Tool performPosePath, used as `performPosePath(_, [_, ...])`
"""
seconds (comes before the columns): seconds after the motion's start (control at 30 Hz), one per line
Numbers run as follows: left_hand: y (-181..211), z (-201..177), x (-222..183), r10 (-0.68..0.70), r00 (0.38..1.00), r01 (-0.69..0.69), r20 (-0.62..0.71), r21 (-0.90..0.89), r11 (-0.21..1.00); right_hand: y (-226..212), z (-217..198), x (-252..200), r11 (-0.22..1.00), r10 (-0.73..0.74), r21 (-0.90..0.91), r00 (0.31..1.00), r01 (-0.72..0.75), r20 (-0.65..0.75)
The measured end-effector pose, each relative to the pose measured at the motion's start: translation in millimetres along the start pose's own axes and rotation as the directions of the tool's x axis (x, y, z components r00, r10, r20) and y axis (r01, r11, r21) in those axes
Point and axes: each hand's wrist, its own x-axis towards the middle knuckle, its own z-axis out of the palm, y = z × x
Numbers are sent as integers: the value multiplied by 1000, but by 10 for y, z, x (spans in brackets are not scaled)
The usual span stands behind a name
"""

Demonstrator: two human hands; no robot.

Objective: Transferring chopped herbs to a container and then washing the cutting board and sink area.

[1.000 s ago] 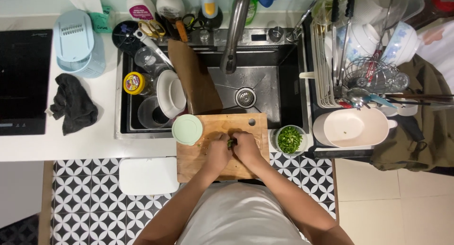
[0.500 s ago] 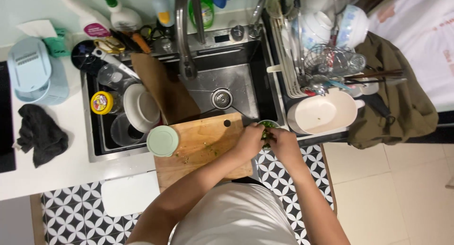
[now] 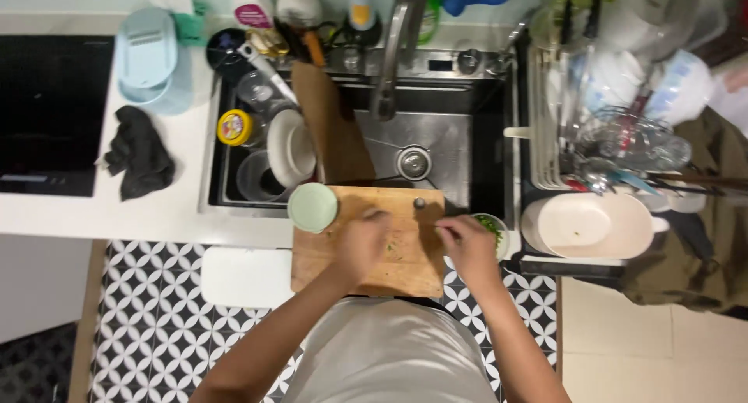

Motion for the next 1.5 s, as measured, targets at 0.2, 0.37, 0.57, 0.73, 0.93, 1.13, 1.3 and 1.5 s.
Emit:
performPosePath(0.2, [-843,-169,-789,-213,977,177,0,555,813,33,863,136,972,-232,15,940,235,251])
performPosePath(0.37, [-635,236,-825,-231,970,156,72,544,825,21,1130,43,947,-306,33,870,318,386])
performPosePath(0.57, [-381,-99,-929,-235,972,227,9,229,947,-200,692,7,958,-226,-43,842,283,490])
performPosePath(0.73, [-395,-227,-944,-290,957,290,-26,201,936,-27,715,-111,968,-182,-60,850,242,495])
performPosePath(0.93, [-351,259,-470,-209,978,210,-24,35,977,-97,1137,-91,972,-232,34,926,233,297])
performPosePath(1.13, [-284,246,-292,-37,993,66,-111,268,961,-25,1259,-119,990,-106,107,977,87,186])
performPosePath(1.3, [31,562,42,-142,990,142,8,-82,986,6,618,-177,996,24,83,998,-29,60])
performPosePath(1.5, [678,1168,453,124,983,-89,133,-240,967,186,-378,-378,990,-53,-138,980,27,-194])
